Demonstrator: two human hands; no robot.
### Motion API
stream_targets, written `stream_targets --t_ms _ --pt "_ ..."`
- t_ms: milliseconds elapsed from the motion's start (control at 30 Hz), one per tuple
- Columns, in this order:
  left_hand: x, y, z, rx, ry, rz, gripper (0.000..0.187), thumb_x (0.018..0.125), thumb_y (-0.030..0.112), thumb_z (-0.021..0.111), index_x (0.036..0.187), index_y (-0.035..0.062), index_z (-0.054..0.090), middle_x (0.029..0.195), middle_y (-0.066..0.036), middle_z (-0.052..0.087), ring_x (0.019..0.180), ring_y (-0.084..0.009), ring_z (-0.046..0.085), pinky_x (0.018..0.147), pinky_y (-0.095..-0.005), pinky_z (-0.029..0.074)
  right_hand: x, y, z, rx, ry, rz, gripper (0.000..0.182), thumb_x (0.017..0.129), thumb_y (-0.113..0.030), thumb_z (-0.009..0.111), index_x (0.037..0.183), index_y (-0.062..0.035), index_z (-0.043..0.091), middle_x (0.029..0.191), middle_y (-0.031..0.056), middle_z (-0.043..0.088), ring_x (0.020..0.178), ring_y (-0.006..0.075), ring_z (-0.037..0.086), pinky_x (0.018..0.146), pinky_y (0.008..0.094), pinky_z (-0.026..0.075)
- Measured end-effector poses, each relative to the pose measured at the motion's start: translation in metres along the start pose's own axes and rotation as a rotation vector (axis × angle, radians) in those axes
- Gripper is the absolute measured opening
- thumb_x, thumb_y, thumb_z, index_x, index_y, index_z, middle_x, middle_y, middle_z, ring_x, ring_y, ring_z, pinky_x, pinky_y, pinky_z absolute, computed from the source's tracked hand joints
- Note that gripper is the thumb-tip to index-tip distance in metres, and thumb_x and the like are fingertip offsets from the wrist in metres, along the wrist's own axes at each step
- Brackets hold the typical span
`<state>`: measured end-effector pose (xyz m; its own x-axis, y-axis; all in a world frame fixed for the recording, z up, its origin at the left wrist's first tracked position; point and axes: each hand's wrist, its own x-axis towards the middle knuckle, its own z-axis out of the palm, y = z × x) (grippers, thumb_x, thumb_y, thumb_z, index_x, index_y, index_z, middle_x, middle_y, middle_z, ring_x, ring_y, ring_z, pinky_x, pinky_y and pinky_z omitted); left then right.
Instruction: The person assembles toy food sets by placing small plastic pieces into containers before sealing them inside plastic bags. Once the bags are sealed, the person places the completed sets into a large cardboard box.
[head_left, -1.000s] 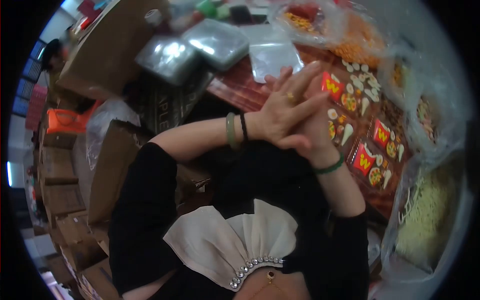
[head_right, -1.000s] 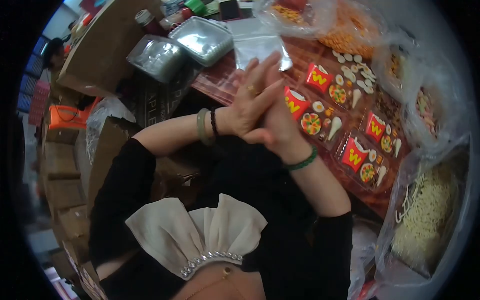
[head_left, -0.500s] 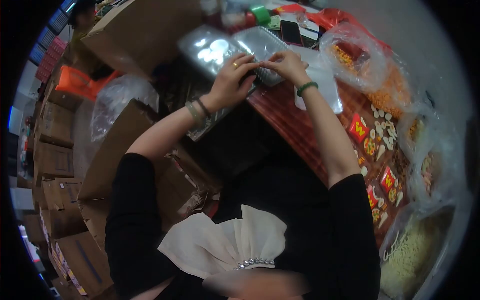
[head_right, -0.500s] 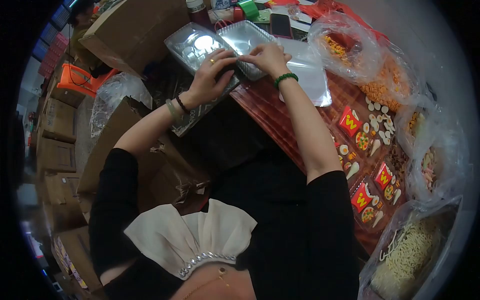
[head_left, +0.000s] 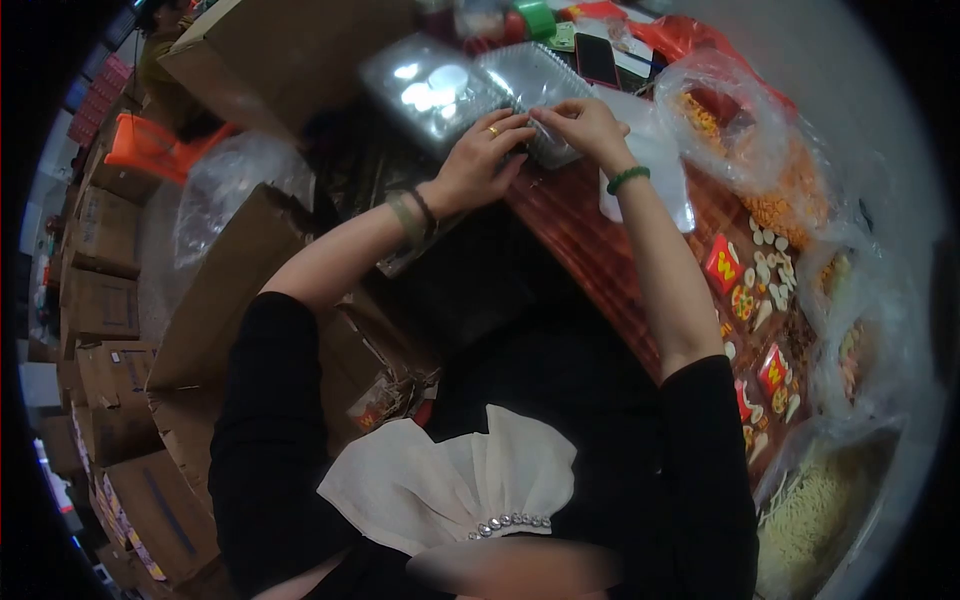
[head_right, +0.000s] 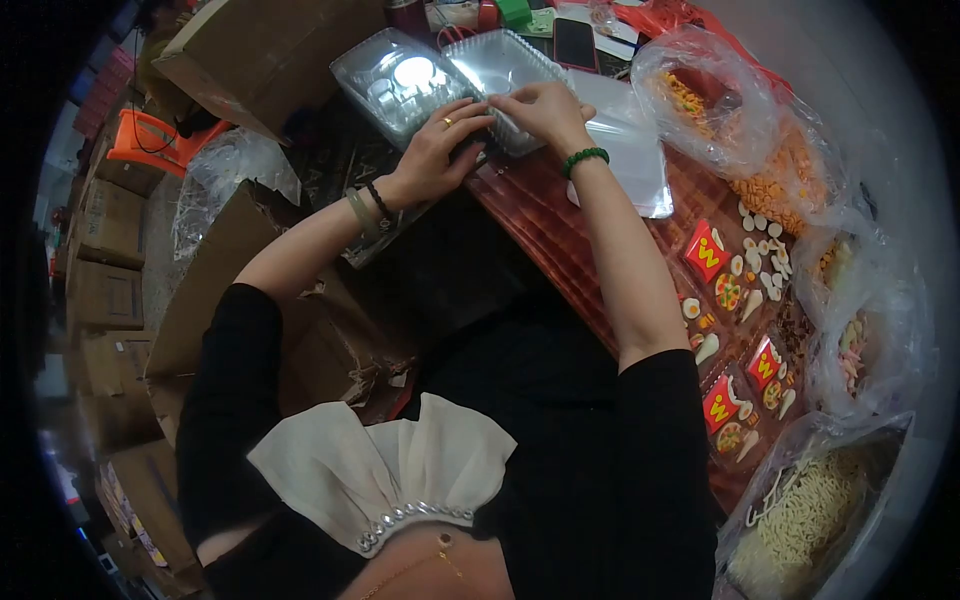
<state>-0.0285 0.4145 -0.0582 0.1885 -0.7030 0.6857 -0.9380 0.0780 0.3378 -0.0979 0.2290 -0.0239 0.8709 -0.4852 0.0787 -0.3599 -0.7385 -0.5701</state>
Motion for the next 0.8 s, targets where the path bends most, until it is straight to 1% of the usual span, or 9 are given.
stream_targets --t_ms 33,100,333,633,800 --pt "0.0 -0.001 0.001 0.0 0.001 0.0 0.037 0.076 0.008 0.064 0.112 0.0062 0.057 0.121 -0.014 0.055 0.117 -0.0365 0.047 0.097 -0.0422 0.041 0.001 0.001 0.0 -0.001 0.0 0.0 0.043 0.069 -0.055 0.068 0.087 -0.0169 0.074 0.086 0.0031 0.07 0.086 0.0196 0.063 0.081 0.0391 0.026" --pt "-0.003 -0.003 0.0 -0.016 -0.053 -0.066 0.04 0.078 0.006 0.062 0.118 0.0078 0.056 0.128 -0.011 0.052 0.123 -0.0325 0.043 0.101 -0.041 0.038 0.002 0.004 0.001 0.017 -0.036 -0.026 0.045 0.07 -0.056 0.068 0.087 -0.015 0.074 0.085 0.0034 0.07 0.086 0.0192 0.063 0.082 0.0389 0.025" --pt "-0.005 -0.002 -0.001 -0.011 -0.03 -0.046 0.041 0.078 0.006 0.063 0.118 0.0078 0.056 0.128 -0.011 0.052 0.123 -0.0321 0.043 0.101 -0.041 0.038 0.006 0.012 0.003 0.102 -0.039 -0.024 0.047 0.071 -0.057 0.067 0.088 -0.0139 0.073 0.083 0.0038 0.07 0.084 0.0173 0.062 0.085 0.038 0.022" --pt "-0.002 -0.006 0.003 -0.001 -0.047 -0.001 0.043 0.077 0.008 0.065 0.118 0.0081 0.055 0.129 -0.011 0.051 0.124 -0.0318 0.042 0.101 -0.0412 0.039 0.004 0.011 0.003 0.077 -0.003 -0.022 0.047 0.072 -0.057 0.065 0.088 -0.0138 0.073 0.08 0.0035 0.07 0.08 0.0174 0.063 0.082 0.0381 0.023" --pt "0.0 -0.008 0.004 0.035 -0.073 0.006 0.042 0.077 0.008 0.065 0.118 0.008 0.055 0.127 -0.012 0.052 0.124 -0.0325 0.042 0.1 -0.0411 0.039 0.01 0.016 0.005 0.071 -0.036 -0.042 0.045 0.072 -0.057 0.064 0.087 -0.0151 0.074 0.078 0.003 0.07 0.079 0.0174 0.063 0.081 0.038 0.023"
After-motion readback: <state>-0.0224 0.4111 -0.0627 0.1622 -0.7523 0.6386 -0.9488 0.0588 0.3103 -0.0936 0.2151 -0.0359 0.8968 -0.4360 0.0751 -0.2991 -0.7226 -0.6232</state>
